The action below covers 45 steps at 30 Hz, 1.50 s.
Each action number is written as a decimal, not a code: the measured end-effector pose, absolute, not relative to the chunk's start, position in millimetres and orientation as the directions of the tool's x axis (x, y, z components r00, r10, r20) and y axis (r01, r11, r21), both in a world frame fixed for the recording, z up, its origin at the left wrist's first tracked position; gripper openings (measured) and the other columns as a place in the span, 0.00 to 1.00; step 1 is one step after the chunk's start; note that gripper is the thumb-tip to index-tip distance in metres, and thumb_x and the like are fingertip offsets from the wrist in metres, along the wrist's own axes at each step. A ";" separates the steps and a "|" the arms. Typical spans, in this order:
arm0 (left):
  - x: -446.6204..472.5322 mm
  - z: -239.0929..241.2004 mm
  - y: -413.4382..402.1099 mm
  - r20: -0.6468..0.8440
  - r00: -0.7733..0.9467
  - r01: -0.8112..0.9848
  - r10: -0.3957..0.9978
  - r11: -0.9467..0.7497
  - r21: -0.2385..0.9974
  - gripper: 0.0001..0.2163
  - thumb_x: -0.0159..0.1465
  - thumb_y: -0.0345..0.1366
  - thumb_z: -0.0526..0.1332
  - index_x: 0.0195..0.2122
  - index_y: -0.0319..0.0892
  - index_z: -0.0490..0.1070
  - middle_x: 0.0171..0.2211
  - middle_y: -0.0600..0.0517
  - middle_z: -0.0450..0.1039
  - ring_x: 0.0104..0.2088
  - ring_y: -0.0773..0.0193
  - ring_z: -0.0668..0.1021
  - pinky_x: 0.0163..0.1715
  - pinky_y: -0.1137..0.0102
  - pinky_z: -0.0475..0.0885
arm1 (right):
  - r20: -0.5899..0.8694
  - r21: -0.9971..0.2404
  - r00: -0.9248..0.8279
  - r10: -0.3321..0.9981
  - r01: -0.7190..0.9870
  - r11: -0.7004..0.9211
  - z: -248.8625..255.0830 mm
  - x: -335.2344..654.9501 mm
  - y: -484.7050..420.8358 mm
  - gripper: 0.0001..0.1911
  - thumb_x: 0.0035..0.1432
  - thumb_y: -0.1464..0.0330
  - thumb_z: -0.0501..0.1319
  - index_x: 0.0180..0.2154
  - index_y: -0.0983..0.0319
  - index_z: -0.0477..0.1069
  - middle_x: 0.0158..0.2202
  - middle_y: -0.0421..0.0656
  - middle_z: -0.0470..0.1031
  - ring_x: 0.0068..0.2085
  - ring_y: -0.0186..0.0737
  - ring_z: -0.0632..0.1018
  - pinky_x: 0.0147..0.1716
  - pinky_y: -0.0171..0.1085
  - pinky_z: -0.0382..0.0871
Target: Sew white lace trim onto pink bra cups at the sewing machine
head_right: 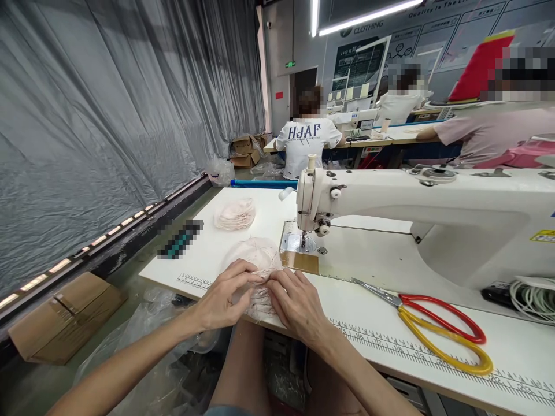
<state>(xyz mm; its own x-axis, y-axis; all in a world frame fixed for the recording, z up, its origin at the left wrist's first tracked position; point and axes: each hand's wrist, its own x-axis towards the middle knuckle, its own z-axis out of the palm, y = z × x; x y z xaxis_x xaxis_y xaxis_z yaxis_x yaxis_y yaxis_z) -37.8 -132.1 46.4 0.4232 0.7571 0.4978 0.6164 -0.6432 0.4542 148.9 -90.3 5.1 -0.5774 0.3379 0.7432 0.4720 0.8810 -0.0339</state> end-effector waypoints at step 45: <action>-51.7 43.5 -115.2 0.556 0.408 0.583 0.724 -0.676 0.452 0.10 0.62 0.23 0.50 0.31 0.39 0.68 0.37 0.48 0.69 0.40 0.63 0.71 0.38 0.70 0.68 | 0.716 0.056 -0.641 0.278 0.448 0.892 -0.4 153.0 -84.1 0.06 0.63 0.72 0.54 0.40 0.62 0.69 0.37 0.46 0.73 0.30 0.36 0.69 0.29 0.35 0.60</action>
